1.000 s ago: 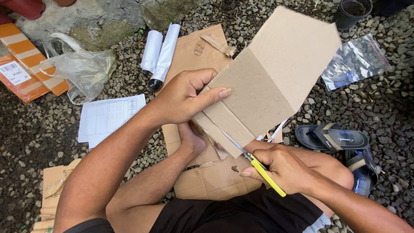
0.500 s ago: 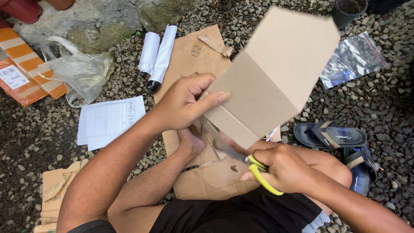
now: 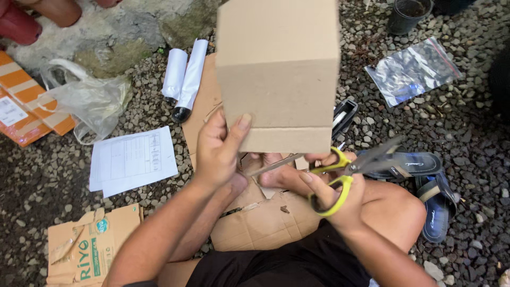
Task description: The person assembles a small cardboard box on a gravel surface. They fold the flaps, apply orange packing tape to seal the seams, and use scissors to trim excess cardboard and tape. The person works on a single box, repeatedly adjusting and taping it until it is fully sealed.
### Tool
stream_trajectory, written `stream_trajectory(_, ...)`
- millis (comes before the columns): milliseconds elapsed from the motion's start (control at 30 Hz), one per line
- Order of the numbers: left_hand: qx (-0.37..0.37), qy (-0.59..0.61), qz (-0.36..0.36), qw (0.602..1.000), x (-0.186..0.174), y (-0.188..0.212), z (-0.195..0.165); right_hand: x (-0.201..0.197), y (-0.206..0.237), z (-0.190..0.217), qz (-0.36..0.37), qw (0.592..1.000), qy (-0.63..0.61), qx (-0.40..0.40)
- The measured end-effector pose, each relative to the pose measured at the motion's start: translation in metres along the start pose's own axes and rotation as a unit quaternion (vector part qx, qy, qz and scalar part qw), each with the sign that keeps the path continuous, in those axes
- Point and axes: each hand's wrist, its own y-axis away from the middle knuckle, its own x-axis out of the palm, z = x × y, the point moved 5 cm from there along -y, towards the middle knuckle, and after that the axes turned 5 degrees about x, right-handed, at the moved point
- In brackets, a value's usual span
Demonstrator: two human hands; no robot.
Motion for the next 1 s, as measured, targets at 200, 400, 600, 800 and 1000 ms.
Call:
stream_trajectory(200,0.062,0.018,-0.081,0.995,0.010,0.033,0.036,0.024,0.000,0.017,-0.105,0.976,0.065,-0.178)
stream_trajectory(400,0.182,-0.298,-0.106,0.931,0.005,0.045,0.033,0.031,-0.012,0.013,-0.112,0.983,0.042,-0.138)
stream_trajectory(600,0.253,-0.362,-0.084,0.893,0.016,0.055,0.032,0.009,-0.021,0.000,-0.111,0.984,0.062,-0.126)
stream_trajectory(800,0.057,0.028,-0.092,0.994,-0.004,0.052,0.055,-0.081,-0.067,-0.020,-0.276,0.946,0.118,-0.126)
stream_trajectory(1000,0.002,-0.231,-0.015,0.973,-0.074,-0.002,0.039,-0.125,-0.071,-0.082,-0.100,0.755,0.648,0.014)
